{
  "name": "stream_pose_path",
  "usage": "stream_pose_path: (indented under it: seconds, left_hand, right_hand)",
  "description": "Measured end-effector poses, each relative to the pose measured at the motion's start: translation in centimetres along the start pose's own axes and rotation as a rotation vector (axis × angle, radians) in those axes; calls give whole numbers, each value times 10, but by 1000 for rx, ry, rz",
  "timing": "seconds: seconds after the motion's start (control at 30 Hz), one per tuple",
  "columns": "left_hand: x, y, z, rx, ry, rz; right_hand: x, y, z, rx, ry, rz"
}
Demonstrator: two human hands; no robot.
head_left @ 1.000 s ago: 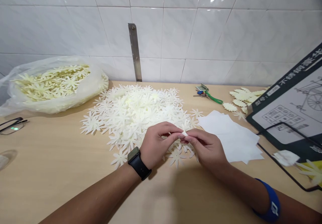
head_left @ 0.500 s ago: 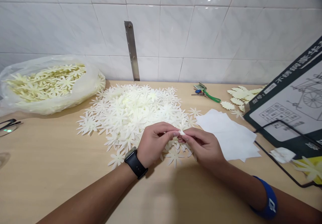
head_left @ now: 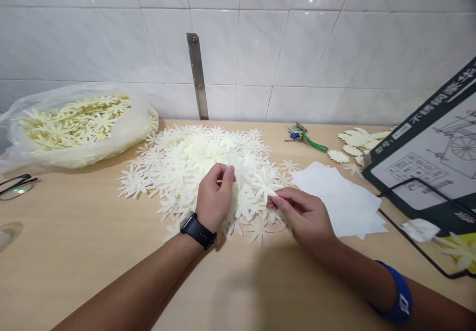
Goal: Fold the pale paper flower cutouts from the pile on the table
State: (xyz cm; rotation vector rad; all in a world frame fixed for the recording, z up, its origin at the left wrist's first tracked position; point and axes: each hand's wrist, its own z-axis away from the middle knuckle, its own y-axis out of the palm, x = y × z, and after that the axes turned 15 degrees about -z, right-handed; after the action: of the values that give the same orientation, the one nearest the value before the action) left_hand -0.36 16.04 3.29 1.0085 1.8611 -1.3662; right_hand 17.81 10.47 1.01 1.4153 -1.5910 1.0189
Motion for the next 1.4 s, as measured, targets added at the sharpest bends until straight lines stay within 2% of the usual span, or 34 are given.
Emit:
stream_pose_path:
  seconds: [0.1,0.2,0.27,0.5,0.63,0.73,0.87,1.0,1.13,1.2,1.27,1.33,1.4]
  left_hand:
    - [-3,1,6,-17,146,-44]
    - [-6,4,14,129,302,-32]
    - [-8,6,17,216,330,6]
    - [-8,6,16,230,273,64]
    - [-10,5,16,267,288,60]
    - [-12,4,16,253,286,63]
    - [-11,1,14,227,173,84]
    - [-5,-1,6,110,4,107]
    - [1,-3,-3,-29,-64,16]
    - [1,-3,-3,-109,-21,-26]
    - [-1,-3,0,-129,103,-84]
    - [-5,-2,6,-36,246,-103]
    - [-8,0,12,94,327,-66]
  right_hand:
    - [-1,0,0,-14,19,5]
    - [-2,0,-1,-1,18,-10]
    - [-3,0,-2,18,-1,-18]
    - [-3,0,-1,50,-38,-16]
    - [-2,-1,-1,60,-41,-4]
    - [-2,0,-1,53,-37,6]
    - [1,0,-1,31,-15,16]
    - [2,0,0,-4,3,7]
    - [-1,0,1,-28,34,-31]
    - [-3,0,1,-37,49,-40]
    - [-3,0,1,-43,55,-42]
    - [-3,0,1,-36,54,-40]
    - [-3,-1,1,-12,42,-36]
